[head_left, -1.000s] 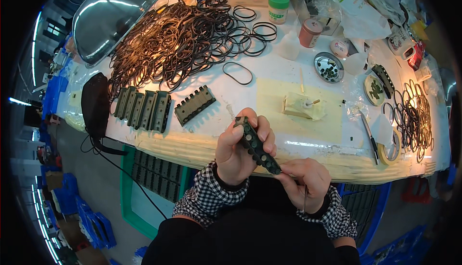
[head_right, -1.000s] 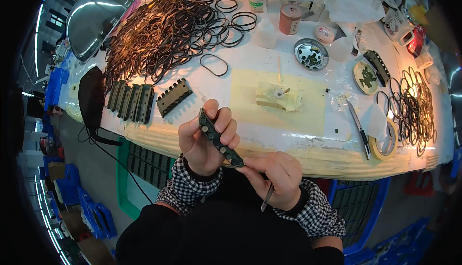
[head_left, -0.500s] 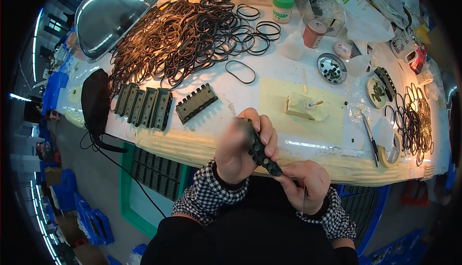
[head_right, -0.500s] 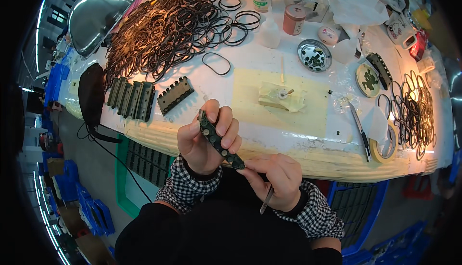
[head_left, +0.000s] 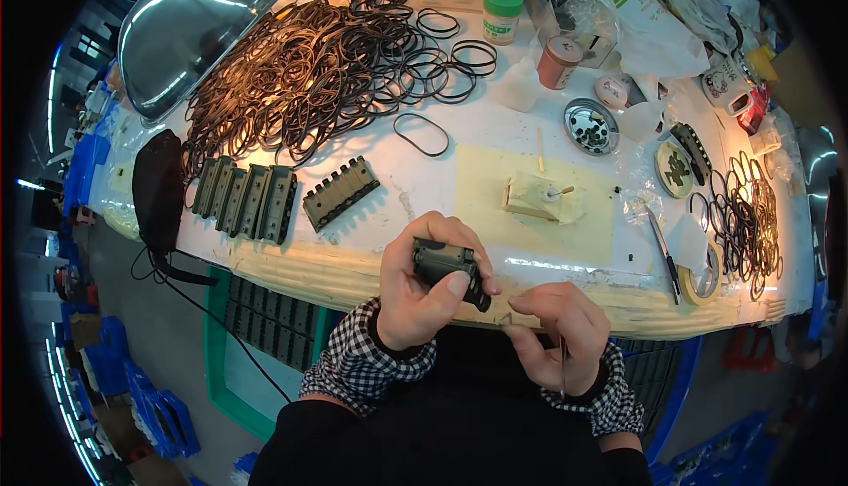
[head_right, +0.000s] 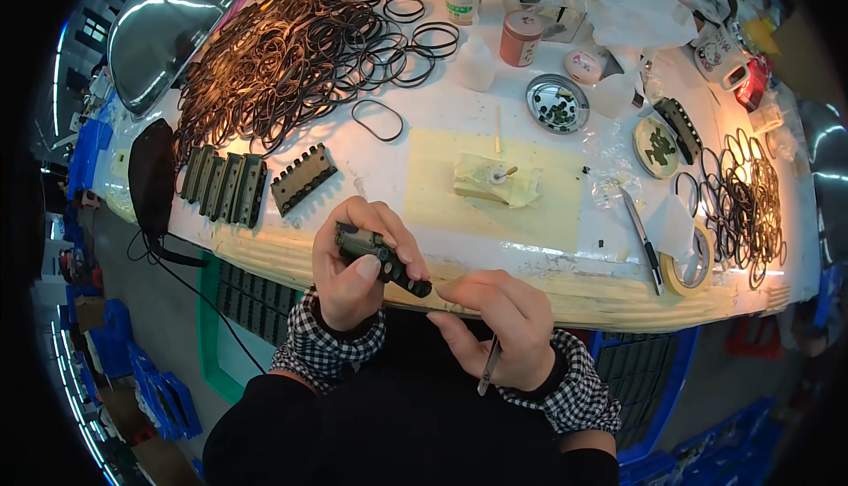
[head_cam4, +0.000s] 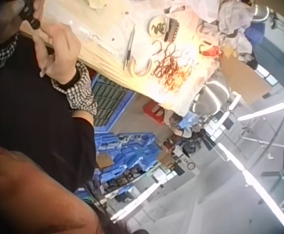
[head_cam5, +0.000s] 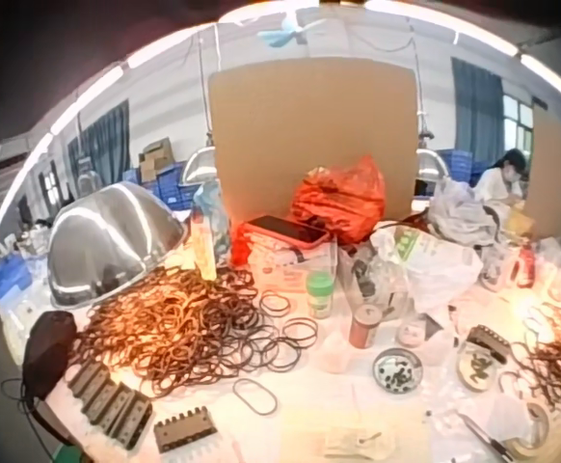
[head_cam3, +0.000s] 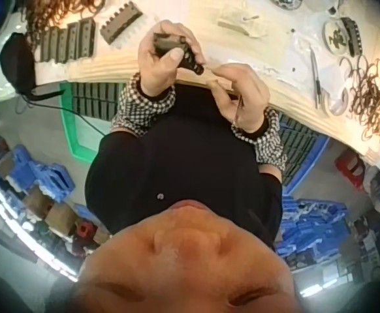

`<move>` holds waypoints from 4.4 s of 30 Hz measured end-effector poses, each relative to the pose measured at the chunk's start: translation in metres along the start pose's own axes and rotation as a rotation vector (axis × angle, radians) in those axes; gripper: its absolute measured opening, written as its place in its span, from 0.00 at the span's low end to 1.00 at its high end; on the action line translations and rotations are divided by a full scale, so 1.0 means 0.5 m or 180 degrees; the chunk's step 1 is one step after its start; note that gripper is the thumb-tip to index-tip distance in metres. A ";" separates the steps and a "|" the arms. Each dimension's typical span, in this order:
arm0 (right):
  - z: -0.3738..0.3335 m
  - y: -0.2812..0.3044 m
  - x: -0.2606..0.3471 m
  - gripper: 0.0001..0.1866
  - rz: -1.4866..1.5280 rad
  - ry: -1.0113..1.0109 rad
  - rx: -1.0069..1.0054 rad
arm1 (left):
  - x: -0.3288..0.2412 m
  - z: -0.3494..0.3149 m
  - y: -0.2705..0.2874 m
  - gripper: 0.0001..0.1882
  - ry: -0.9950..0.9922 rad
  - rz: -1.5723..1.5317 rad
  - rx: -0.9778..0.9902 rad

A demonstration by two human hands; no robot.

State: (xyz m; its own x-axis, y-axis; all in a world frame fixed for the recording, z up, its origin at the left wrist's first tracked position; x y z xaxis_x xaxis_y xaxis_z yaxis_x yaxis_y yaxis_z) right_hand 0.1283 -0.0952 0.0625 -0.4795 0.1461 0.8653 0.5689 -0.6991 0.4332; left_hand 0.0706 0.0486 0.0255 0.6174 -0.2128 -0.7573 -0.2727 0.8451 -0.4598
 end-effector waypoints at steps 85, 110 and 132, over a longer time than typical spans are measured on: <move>0.020 0.028 0.036 0.10 0.0117 0.0642 -0.0120 | 0.100 -0.033 -0.057 0.14 0.1022 -0.2167 -0.0292; 0.130 0.097 -0.061 0.11 -0.1167 0.0189 -0.1118 | 0.134 -0.026 -0.073 0.12 0.1468 -0.3073 -0.0306; 0.089 0.011 -0.048 0.07 0.2095 -0.0805 0.0055 | 0.137 -0.040 -0.070 0.19 0.1587 -0.2664 -0.0063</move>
State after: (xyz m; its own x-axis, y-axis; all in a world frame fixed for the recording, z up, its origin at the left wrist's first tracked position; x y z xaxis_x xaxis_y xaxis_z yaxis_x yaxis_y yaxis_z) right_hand 0.1728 -0.0714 0.0556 0.1367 -0.1436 0.9801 0.6990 -0.6872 -0.1982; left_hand 0.1079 -0.0054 -0.0196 0.2353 -0.9279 -0.2893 0.0970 0.3186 -0.9429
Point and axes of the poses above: each hand's wrist, its own z-axis towards the middle knuckle, its own y-axis out of the back of the hand, x = y × z, the point moved 8 cm from there along z, towards the middle knuckle, and after that the axes turned 14 degrees about -y, right-handed, at the moved point
